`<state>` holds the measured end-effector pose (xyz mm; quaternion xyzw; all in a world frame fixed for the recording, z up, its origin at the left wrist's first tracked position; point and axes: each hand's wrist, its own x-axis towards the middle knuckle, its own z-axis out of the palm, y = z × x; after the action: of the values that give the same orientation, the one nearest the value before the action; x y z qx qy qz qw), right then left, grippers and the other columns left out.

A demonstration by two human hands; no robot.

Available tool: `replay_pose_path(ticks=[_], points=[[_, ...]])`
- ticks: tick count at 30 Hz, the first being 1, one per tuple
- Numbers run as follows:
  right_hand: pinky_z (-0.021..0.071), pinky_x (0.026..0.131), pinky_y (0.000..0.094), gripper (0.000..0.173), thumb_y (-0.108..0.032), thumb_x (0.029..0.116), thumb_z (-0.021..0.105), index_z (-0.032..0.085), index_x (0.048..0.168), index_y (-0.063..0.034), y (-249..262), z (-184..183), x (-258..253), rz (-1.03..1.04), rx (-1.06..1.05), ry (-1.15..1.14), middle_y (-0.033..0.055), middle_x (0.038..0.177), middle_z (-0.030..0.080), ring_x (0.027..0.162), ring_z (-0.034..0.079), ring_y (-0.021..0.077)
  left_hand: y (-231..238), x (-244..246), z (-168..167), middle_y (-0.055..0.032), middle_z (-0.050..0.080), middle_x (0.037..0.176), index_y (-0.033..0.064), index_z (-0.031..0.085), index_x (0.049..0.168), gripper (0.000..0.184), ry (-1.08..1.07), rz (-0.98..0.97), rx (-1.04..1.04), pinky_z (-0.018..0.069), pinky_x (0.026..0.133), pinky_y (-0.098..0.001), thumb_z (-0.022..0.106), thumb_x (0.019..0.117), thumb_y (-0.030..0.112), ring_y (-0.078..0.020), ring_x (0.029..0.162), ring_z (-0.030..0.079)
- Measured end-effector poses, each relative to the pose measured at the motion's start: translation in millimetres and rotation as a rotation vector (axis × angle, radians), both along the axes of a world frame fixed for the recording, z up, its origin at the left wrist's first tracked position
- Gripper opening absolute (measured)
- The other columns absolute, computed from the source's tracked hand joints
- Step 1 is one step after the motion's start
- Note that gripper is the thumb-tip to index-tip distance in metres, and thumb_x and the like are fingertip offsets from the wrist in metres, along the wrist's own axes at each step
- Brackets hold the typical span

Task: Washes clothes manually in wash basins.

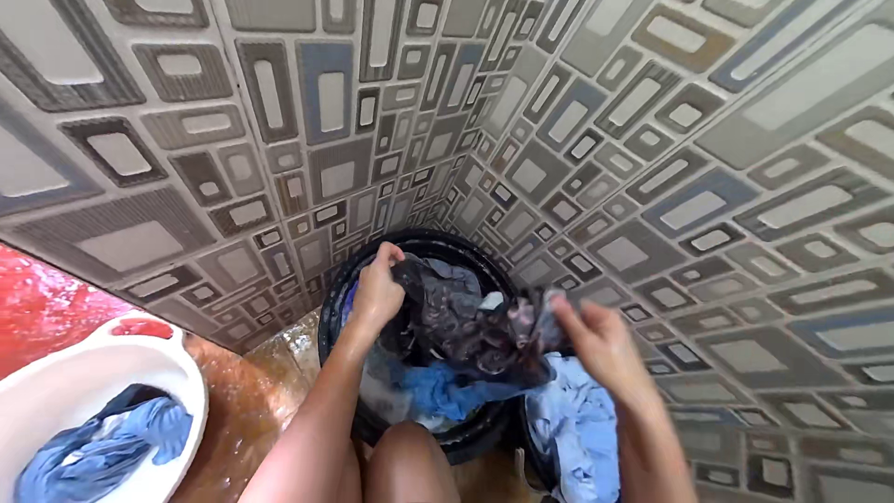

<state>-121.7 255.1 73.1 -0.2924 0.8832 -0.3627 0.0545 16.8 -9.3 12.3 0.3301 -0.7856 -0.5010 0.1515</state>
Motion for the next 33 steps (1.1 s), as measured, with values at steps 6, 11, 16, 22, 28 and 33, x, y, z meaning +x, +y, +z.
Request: replay_pose_path(ticks=[6,11,16,22,28,33], points=[[0.0427,0.100,0.0710,0.037,-0.022,0.1041,0.058,0.069,0.105,0.0130,48,-134,-51,-0.434,0.303,0.050,0.0368,0.121,0.063,0.117,0.059,0.0541,-24,-8,-53,-0.0272,0.063,0.129,0.0044,0.055,0.139,0.043,-0.557,-0.406,-0.175,0.0467,0.098,-0.0656,0.060,0.0956,0.007,-0.0463,0.122,0.060],[0.0454,0.102,0.0663,0.030,-0.013,0.0987,0.062,0.068,0.120,0.0068,16,-205,-39,-0.235,0.372,-0.080,0.0327,0.122,0.065,0.119,0.060,0.0499,-49,-1,-104,-0.0300,0.059,0.136,-0.0072,0.059,0.131,0.070,-0.843,-0.237,-0.198,0.0450,0.106,-0.0597,0.026,0.1106,0.051,-0.0442,0.130,0.056],[0.0433,0.112,0.0547,0.037,-0.012,0.0950,0.067,0.068,0.132,-0.0064,-63,-274,4,0.383,0.345,-0.086,0.0205,0.138,0.063,0.133,0.056,0.0380,-5,-9,-180,-0.0330,0.058,0.133,-0.0074,0.057,0.134,0.055,-0.824,-0.815,-0.023,0.0410,0.107,-0.0638,0.055,0.1056,0.040,-0.0477,0.128,0.055],[0.0344,0.117,0.0564,0.041,-0.018,0.1032,0.056,0.061,0.144,-0.0181,-97,-317,19,0.538,0.727,-0.305,0.0171,0.151,0.053,0.143,0.045,0.0377,27,-16,-206,-0.0332,0.046,0.148,-0.0099,0.049,0.143,0.049,-0.986,-0.951,-0.046,0.0339,0.113,-0.0646,0.060,0.1013,0.015,-0.0496,0.140,0.043],[0.0309,0.120,0.0564,0.052,-0.018,0.0993,0.064,0.052,0.145,0.0037,-107,-305,14,0.535,0.853,-0.524,0.0261,0.151,0.049,0.145,0.042,0.0415,16,-17,-209,-0.0362,0.051,0.143,-0.0129,0.050,0.140,0.046,-0.789,-0.884,0.107,0.0323,0.115,-0.0617,0.060,0.1000,0.007,-0.0497,0.137,0.046],[0.0405,0.116,0.0531,0.066,-0.014,0.0884,0.078,0.050,0.146,0.0020,-77,-265,1,0.319,0.159,-0.621,0.0297,0.144,0.053,0.135,0.051,0.0412,20,-19,-129,-0.0173,0.065,0.127,-0.0009,0.056,0.138,0.044,-0.161,-0.499,0.463,0.0484,0.105,-0.0426,0.062,0.1015,0.023,-0.0224,0.116,0.063]])
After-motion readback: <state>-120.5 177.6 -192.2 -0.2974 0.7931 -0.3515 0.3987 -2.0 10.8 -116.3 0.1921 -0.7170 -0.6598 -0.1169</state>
